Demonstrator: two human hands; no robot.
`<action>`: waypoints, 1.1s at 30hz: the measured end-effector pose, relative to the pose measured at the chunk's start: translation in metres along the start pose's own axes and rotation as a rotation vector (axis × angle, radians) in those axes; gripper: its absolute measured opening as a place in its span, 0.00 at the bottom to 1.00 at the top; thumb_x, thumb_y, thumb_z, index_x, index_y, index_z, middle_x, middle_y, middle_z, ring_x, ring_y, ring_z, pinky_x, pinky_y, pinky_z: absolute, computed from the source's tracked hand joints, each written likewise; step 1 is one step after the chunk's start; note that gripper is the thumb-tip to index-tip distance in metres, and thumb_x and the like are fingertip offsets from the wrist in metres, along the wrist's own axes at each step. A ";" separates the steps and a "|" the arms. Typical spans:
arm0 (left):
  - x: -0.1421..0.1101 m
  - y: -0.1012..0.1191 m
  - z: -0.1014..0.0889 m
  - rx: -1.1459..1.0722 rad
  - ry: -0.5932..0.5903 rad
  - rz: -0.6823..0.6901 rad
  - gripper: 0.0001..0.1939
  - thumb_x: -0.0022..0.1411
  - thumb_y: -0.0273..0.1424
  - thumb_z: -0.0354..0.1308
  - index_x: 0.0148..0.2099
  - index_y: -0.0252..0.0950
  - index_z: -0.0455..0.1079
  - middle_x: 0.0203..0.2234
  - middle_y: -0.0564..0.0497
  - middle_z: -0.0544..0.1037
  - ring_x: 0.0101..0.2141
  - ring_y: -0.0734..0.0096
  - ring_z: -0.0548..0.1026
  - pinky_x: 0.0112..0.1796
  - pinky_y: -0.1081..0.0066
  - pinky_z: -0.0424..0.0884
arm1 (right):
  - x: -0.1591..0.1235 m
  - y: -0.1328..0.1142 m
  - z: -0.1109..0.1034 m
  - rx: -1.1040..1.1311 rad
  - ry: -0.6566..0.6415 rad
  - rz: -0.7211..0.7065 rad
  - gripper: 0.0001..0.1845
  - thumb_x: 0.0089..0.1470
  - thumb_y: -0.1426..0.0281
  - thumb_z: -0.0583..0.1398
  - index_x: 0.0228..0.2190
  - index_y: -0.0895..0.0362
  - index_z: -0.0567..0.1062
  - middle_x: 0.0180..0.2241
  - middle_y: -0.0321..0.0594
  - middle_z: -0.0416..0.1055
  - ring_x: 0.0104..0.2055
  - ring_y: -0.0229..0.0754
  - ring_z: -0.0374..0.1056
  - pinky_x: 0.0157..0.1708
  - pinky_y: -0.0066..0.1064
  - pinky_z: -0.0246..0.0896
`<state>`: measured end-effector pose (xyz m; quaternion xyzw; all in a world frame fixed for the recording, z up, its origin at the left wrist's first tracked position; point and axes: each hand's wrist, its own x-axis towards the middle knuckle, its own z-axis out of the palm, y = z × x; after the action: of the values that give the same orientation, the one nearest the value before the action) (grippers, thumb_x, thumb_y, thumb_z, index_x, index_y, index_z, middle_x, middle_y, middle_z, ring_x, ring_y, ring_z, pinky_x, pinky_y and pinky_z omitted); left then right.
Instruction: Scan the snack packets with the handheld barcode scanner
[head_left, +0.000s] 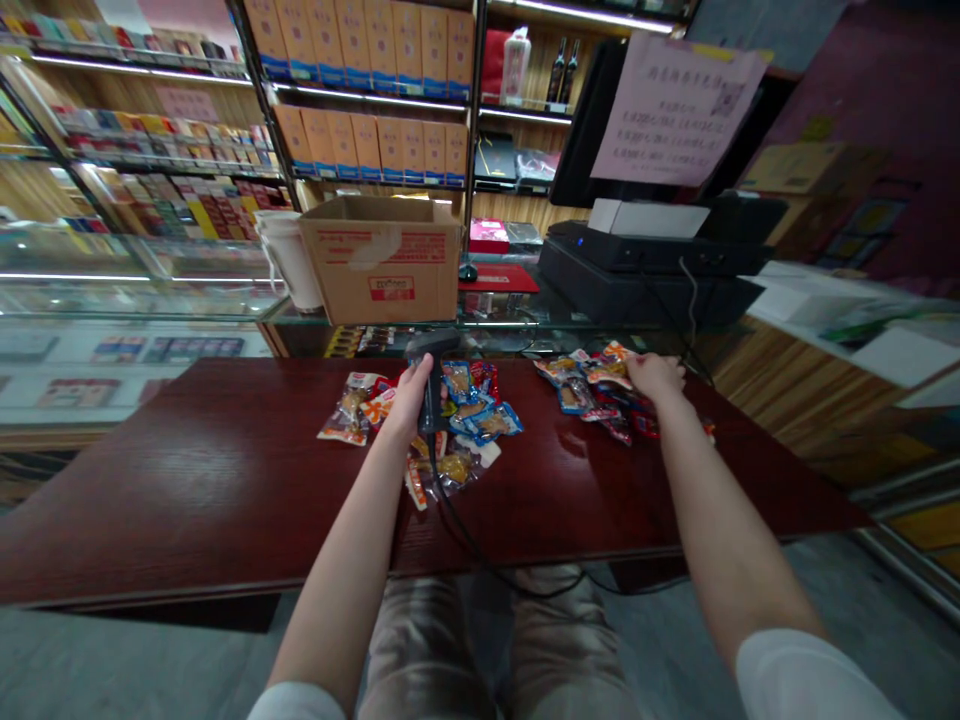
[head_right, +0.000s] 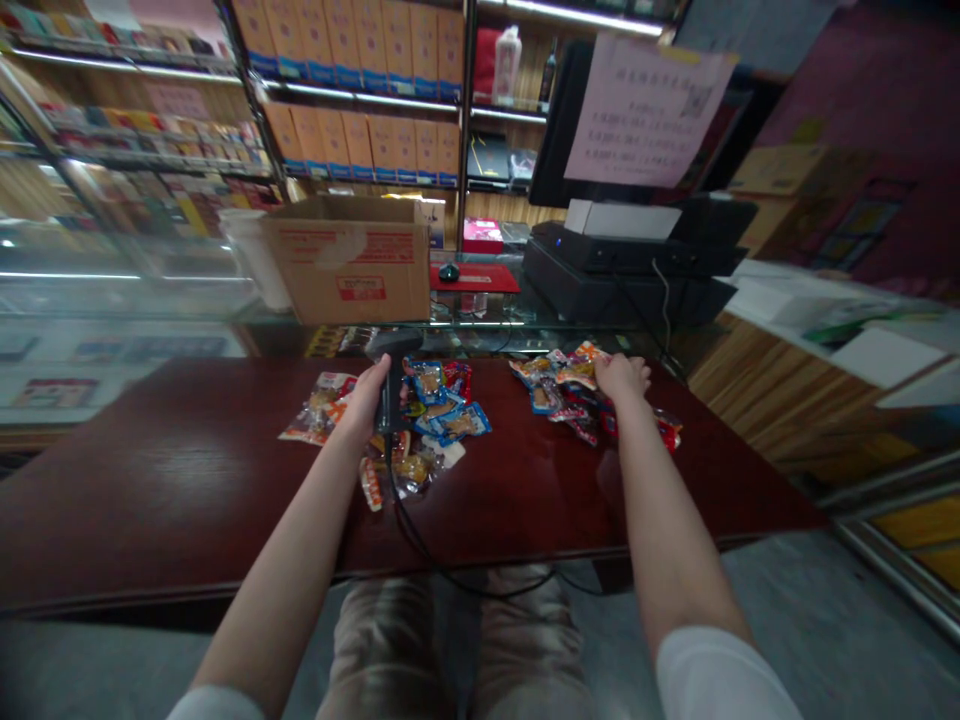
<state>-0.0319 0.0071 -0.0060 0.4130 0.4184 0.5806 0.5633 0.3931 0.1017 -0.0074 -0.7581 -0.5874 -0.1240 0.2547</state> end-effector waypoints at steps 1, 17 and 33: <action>0.000 0.000 0.000 0.002 -0.004 0.004 0.29 0.57 0.56 0.62 0.41 0.33 0.73 0.17 0.53 0.71 0.17 0.74 0.68 0.20 0.75 0.63 | -0.004 -0.002 -0.001 0.013 0.032 0.031 0.28 0.60 0.59 0.54 0.50 0.66 0.78 0.52 0.70 0.69 0.50 0.66 0.70 0.47 0.53 0.64; 0.001 -0.001 -0.001 -0.015 -0.003 -0.004 0.29 0.58 0.56 0.62 0.40 0.31 0.73 0.17 0.52 0.72 0.17 0.76 0.68 0.20 0.76 0.63 | -0.063 -0.049 0.000 -0.197 0.005 -0.309 0.22 0.64 0.67 0.52 0.53 0.53 0.79 0.62 0.54 0.65 0.61 0.62 0.57 0.60 0.62 0.47; 0.002 0.002 -0.004 -0.079 0.009 -0.030 0.28 0.59 0.54 0.61 0.43 0.31 0.74 0.17 0.53 0.70 0.17 0.76 0.67 0.20 0.75 0.63 | -0.066 -0.049 0.016 -0.172 -0.546 -0.505 0.17 0.54 0.62 0.60 0.44 0.44 0.82 0.59 0.38 0.73 0.68 0.66 0.54 0.64 0.74 0.29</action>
<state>-0.0363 0.0087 -0.0055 0.3813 0.4041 0.5899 0.5859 0.3259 0.0643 -0.0415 -0.6131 -0.7895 -0.0252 -0.0142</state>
